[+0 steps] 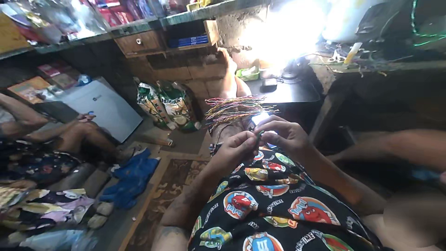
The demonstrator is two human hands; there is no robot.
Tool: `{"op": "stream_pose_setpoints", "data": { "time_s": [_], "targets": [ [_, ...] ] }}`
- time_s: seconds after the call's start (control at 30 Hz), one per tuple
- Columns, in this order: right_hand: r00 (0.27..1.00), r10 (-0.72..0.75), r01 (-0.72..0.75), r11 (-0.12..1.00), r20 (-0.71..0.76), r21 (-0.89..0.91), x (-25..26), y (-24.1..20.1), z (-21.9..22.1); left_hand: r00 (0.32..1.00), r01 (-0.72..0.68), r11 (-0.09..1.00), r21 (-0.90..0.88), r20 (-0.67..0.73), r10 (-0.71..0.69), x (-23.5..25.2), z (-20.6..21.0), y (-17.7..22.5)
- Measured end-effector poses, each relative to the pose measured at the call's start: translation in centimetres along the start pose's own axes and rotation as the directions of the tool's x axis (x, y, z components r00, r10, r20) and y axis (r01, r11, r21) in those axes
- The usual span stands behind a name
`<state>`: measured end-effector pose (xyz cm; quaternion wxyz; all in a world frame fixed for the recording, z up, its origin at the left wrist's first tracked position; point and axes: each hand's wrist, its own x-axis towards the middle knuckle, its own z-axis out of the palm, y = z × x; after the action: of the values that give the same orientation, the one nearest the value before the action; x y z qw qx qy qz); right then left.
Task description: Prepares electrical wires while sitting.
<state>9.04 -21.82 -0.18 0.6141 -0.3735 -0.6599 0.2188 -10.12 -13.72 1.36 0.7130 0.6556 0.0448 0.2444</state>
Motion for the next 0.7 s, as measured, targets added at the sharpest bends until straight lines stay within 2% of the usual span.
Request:
{"op": "stream_pose_setpoints", "data": {
  "time_s": [0.27,0.33,0.4,0.47,0.53,0.57,0.63,0.7],
  "targets": [
    [0.985,-0.163,0.143,0.956,-0.060,-0.257,-0.8,0.8,-0.4,0.995,-0.021,0.958,0.285,-0.086,0.047,0.4,0.6,-0.3],
    [0.957,-0.288,0.259,0.897,-0.031,-0.358,-0.9,1.1,-0.1,0.988,-0.049,0.959,0.278,-0.125,0.087,0.5,0.5,-0.5],
    [0.907,-0.420,0.376,0.789,0.020,-0.485,-0.8,1.3,0.1,0.982,-0.102,0.975,0.195,-0.138,0.130,0.9,0.5,-0.9],
    [0.871,-0.491,0.428,0.751,0.009,-0.503,-0.5,1.5,0.2,0.976,-0.152,0.983,0.103,-0.139,0.165,1.1,0.8,-1.0],
    [0.886,-0.463,0.418,0.821,-0.024,-0.389,-0.1,1.5,0.2,0.974,-0.182,0.983,0.035,-0.130,0.185,1.4,1.2,-0.7],
    [0.912,-0.407,0.380,0.882,-0.044,-0.277,0.0,1.5,0.3,0.970,-0.203,0.979,0.027,-0.129,0.205,1.6,1.4,-0.3],
    [0.981,-0.186,0.187,0.982,-0.058,0.005,0.1,1.3,1.3,0.954,-0.258,0.965,0.053,-0.143,0.263,2.3,2.2,1.2],
    [0.997,0.061,-0.070,0.965,0.042,0.254,0.0,1.0,2.9,0.941,-0.302,0.946,0.115,-0.124,0.316,2.9,3.7,3.6]
  ]
}}
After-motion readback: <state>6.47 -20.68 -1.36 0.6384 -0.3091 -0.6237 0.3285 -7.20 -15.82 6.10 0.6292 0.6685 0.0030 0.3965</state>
